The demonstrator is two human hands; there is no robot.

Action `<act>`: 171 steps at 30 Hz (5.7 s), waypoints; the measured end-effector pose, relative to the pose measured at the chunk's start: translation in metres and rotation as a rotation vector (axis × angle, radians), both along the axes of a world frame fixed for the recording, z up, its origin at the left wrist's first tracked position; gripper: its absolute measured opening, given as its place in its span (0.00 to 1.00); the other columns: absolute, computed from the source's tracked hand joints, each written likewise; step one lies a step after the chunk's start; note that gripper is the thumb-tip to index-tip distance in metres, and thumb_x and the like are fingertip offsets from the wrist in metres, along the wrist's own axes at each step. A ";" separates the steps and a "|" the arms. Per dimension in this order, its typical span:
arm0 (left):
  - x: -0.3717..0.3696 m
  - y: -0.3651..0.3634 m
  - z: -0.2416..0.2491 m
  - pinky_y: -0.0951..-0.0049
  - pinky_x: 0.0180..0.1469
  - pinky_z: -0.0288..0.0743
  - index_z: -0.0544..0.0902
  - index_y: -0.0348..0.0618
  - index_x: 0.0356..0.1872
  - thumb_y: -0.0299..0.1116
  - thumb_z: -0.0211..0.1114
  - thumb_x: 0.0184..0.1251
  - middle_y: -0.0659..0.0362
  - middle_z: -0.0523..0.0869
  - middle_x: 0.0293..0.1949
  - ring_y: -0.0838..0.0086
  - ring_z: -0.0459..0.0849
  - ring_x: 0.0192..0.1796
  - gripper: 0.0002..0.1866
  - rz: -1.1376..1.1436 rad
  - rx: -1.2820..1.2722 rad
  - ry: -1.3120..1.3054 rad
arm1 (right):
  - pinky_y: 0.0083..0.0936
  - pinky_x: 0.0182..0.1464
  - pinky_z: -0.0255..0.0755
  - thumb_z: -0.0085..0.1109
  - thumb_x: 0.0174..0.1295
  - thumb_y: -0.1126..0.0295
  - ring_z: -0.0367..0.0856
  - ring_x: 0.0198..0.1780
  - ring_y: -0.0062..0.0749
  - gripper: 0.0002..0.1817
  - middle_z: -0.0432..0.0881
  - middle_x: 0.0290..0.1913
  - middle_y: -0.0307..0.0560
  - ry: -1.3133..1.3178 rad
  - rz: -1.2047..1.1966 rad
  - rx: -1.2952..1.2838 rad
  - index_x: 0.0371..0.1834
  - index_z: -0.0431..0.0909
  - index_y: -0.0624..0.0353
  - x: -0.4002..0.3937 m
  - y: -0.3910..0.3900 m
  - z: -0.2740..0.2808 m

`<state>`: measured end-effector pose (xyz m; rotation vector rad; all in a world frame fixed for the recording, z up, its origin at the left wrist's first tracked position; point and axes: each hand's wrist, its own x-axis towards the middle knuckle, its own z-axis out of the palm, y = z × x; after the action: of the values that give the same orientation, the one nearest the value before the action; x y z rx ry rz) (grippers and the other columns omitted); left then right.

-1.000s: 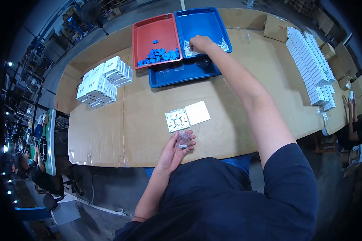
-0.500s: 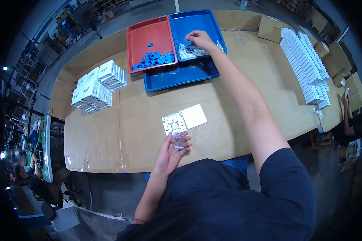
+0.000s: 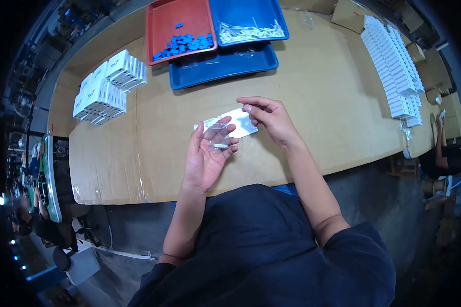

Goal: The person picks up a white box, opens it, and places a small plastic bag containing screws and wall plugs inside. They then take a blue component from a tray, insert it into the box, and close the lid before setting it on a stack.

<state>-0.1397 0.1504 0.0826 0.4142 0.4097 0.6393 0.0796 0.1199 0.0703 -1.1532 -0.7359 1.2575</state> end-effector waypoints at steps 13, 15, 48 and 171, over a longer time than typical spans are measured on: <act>0.006 -0.010 -0.009 0.62 0.59 0.83 0.75 0.39 0.71 0.52 0.46 0.89 0.49 0.87 0.60 0.62 0.89 0.55 0.28 -0.040 -0.004 0.095 | 0.16 0.36 0.72 0.70 0.70 0.74 0.80 0.35 0.13 0.07 0.89 0.39 0.37 -0.405 0.148 0.149 0.47 0.89 0.63 -0.009 -0.007 0.033; 0.007 -0.013 -0.007 0.64 0.59 0.80 0.78 0.38 0.68 0.53 0.46 0.89 0.49 0.88 0.58 0.65 0.88 0.55 0.29 -0.029 0.009 0.133 | 0.17 0.39 0.74 0.70 0.67 0.76 0.81 0.36 0.15 0.06 0.89 0.40 0.38 -0.489 0.199 0.126 0.45 0.89 0.63 -0.007 -0.003 0.036; 0.008 -0.016 -0.017 0.63 0.58 0.84 0.77 0.37 0.66 0.47 0.51 0.89 0.51 0.87 0.55 0.63 0.88 0.56 0.23 -0.025 0.004 0.115 | 0.32 0.62 0.78 0.55 0.81 0.63 0.86 0.57 0.38 0.18 0.88 0.60 0.49 -0.600 0.746 0.190 0.57 0.86 0.67 0.001 0.014 0.055; -0.009 -0.016 -0.008 0.63 0.55 0.84 0.78 0.39 0.64 0.52 0.53 0.87 0.54 0.87 0.55 0.64 0.89 0.56 0.25 0.035 0.042 0.121 | 0.35 0.60 0.79 0.58 0.79 0.61 0.86 0.56 0.41 0.18 0.87 0.61 0.51 -0.746 0.764 0.277 0.53 0.88 0.68 -0.012 0.021 0.073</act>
<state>-0.1483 0.1349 0.0751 0.4880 0.5204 0.6591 0.0671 0.1406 0.1433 -1.1386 -1.9829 1.2450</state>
